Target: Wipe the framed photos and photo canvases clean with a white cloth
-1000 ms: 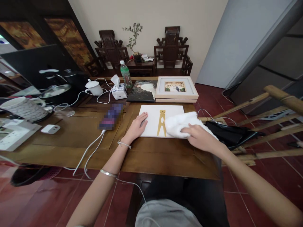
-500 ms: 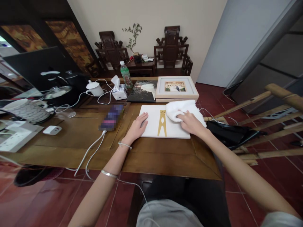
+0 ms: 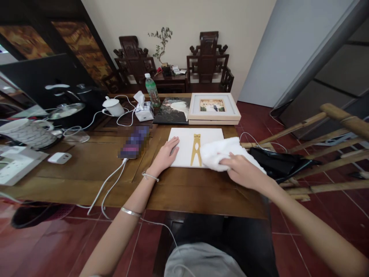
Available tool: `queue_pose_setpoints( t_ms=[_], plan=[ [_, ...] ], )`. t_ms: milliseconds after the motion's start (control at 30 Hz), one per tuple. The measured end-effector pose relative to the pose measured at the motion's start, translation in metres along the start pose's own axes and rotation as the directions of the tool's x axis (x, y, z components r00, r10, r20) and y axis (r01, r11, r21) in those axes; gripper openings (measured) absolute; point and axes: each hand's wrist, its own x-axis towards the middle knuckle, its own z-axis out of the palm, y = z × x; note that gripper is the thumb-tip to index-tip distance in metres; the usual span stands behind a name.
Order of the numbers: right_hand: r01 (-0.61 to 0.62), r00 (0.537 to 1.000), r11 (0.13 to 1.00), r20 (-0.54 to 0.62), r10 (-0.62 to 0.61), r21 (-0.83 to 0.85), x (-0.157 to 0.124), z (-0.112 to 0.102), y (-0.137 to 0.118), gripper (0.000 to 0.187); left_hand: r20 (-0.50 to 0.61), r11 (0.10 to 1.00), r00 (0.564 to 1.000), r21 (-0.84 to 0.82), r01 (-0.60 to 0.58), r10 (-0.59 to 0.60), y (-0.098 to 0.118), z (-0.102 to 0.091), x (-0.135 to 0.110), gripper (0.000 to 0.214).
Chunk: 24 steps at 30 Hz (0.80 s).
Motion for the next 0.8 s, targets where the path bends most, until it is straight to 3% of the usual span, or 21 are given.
queue_pose_setpoints(
  t_ms=[267,400,567,700,800],
  plan=[
    [-0.081,0.990,0.996,-0.111,0.085,0.036,0.093,-0.015,0.054,0.048,0.000,1.000,1.000,0.001,-0.005,0.005,-0.002,-0.001,0.000,0.045],
    [-0.089,0.986,0.995,-0.136,0.094,0.043,0.114,-0.015,0.066,0.049,0.006,1.000,1.000,-0.005,0.002,-0.002,-0.002,-0.002,0.000,0.045],
    [-0.078,0.984,0.996,-0.160,0.083,0.042,0.088,-0.004,0.050,0.054,-0.002,1.000,1.000,-0.005,-0.001,0.001,-0.002,-0.001,0.000,0.044],
    [-0.064,0.993,0.998,-0.095,0.064,-0.002,0.034,0.006,0.019,0.052,-0.001,1.000,1.000,0.004,-0.004,0.004,-0.002,0.000,0.000,0.045],
    [0.035,0.998,0.999,-0.052,-0.036,-0.018,-0.006,0.008,-0.001,0.049,-0.001,1.000,1.000,0.012,-0.003,0.003,-0.001,0.000,0.000,0.046]
  ],
)
